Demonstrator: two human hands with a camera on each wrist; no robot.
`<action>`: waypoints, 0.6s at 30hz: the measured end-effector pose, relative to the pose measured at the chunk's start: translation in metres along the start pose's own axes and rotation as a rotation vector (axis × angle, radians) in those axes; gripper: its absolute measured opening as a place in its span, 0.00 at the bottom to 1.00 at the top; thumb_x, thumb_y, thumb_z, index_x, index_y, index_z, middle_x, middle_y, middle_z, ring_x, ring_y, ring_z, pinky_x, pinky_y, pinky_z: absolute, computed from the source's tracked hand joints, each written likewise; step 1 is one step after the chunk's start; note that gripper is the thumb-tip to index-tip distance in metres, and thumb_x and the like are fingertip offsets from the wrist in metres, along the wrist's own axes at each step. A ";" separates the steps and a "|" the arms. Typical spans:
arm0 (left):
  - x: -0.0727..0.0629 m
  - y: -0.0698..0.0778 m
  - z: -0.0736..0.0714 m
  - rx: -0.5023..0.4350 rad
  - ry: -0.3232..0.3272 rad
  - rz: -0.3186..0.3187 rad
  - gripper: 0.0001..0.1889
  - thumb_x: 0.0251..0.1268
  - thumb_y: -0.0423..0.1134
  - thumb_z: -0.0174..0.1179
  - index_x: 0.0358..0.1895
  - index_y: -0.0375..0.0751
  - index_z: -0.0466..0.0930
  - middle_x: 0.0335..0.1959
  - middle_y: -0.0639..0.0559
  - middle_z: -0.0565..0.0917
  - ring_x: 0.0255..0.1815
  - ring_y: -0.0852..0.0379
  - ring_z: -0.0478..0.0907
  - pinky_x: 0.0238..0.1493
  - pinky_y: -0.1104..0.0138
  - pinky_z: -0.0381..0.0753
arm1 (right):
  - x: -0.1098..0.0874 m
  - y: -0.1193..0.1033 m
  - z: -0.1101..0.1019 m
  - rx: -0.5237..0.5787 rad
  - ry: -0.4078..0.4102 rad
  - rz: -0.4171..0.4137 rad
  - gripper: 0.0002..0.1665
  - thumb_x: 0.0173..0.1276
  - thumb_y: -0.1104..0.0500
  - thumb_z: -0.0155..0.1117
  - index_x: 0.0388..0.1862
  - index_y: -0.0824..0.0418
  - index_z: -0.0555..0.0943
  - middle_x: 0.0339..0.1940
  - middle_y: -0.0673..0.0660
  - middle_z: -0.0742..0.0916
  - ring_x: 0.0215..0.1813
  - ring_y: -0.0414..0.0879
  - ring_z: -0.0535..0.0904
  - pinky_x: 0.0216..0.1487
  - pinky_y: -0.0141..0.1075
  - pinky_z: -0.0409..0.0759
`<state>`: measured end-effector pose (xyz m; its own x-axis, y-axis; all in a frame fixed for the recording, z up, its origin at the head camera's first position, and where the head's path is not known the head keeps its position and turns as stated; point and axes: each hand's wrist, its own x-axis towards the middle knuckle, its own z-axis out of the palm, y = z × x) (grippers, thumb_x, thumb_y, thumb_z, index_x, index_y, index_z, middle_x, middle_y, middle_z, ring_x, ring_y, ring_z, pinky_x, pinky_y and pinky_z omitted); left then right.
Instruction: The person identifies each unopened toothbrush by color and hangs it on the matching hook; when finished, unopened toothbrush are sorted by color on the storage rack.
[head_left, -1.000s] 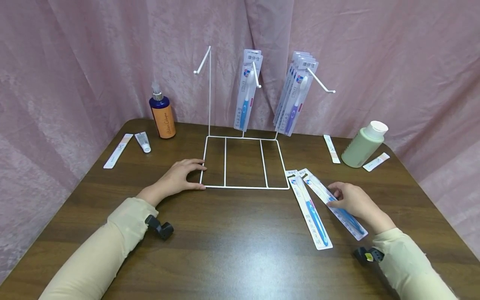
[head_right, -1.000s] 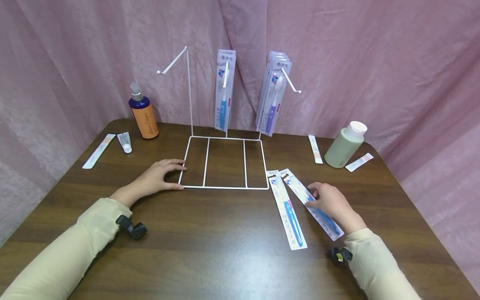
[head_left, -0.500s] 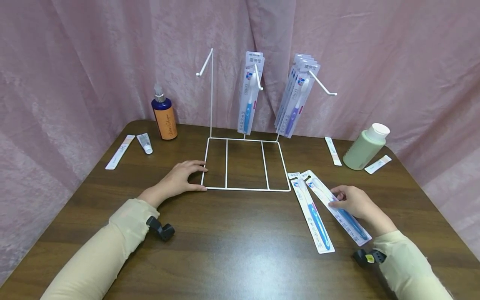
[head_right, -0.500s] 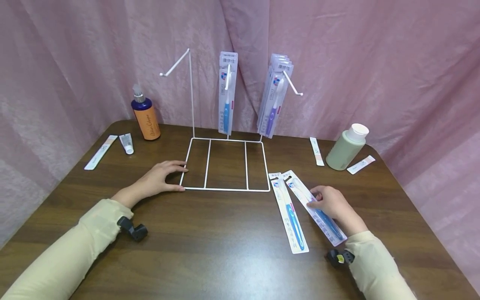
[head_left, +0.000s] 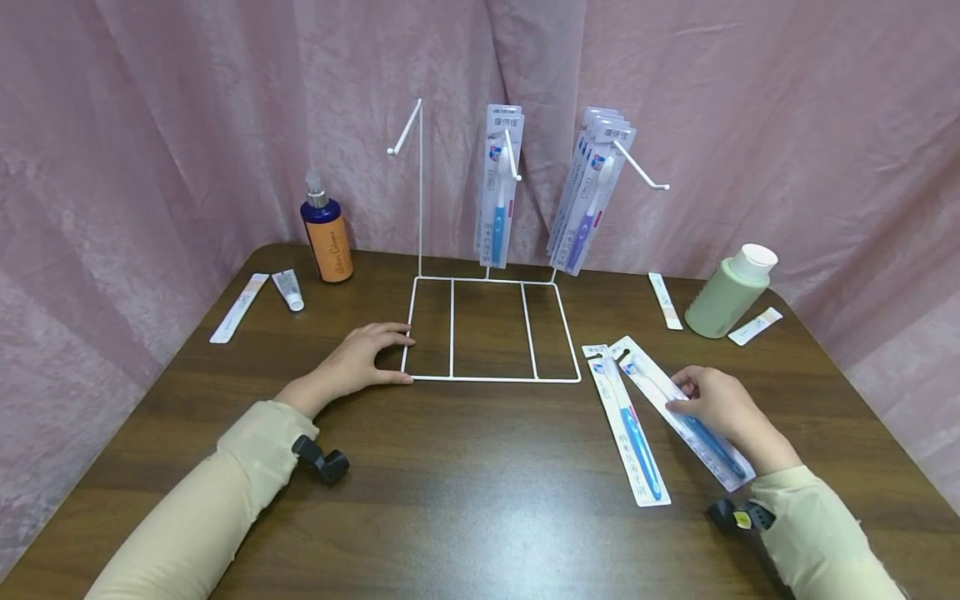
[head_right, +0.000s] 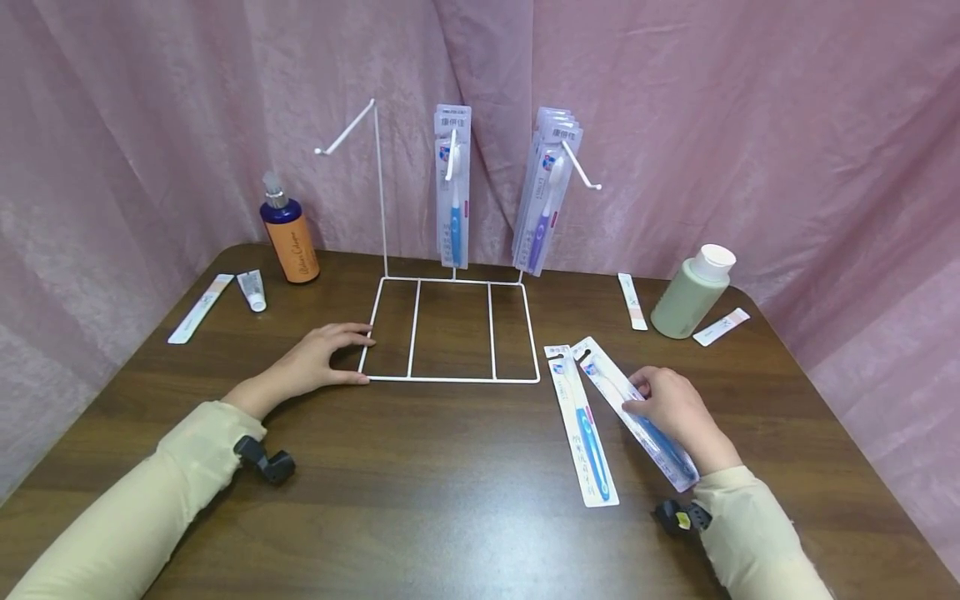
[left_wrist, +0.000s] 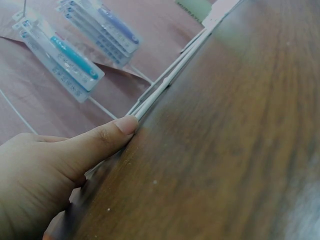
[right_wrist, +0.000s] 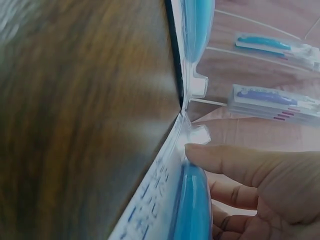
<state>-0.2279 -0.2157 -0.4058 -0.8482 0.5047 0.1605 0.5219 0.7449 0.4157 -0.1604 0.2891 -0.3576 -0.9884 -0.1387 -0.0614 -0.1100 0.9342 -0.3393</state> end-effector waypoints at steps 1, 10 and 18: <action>0.000 0.000 0.000 0.001 0.000 0.001 0.32 0.50 0.53 0.71 0.59 0.42 0.78 0.68 0.43 0.72 0.70 0.40 0.65 0.69 0.42 0.59 | -0.001 -0.001 -0.001 -0.010 0.011 -0.003 0.21 0.56 0.57 0.71 0.45 0.71 0.80 0.30 0.58 0.82 0.32 0.48 0.74 0.32 0.36 0.67; 0.000 0.000 0.000 0.004 0.000 0.002 0.33 0.51 0.53 0.71 0.60 0.42 0.77 0.68 0.42 0.71 0.70 0.40 0.65 0.69 0.41 0.59 | -0.004 -0.006 -0.003 -0.099 0.099 -0.011 0.19 0.54 0.60 0.71 0.42 0.70 0.81 0.29 0.59 0.83 0.31 0.49 0.76 0.29 0.39 0.69; -0.001 0.000 -0.001 -0.005 -0.005 -0.002 0.33 0.50 0.54 0.71 0.60 0.42 0.77 0.68 0.43 0.71 0.70 0.40 0.65 0.69 0.41 0.59 | -0.008 -0.010 -0.006 -0.123 0.130 0.008 0.18 0.55 0.60 0.70 0.43 0.69 0.81 0.31 0.62 0.83 0.34 0.53 0.79 0.30 0.43 0.73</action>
<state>-0.2274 -0.2165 -0.4056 -0.8489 0.5052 0.1551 0.5196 0.7440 0.4201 -0.1522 0.2829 -0.3477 -0.9936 -0.0952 0.0611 -0.1065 0.9693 -0.2216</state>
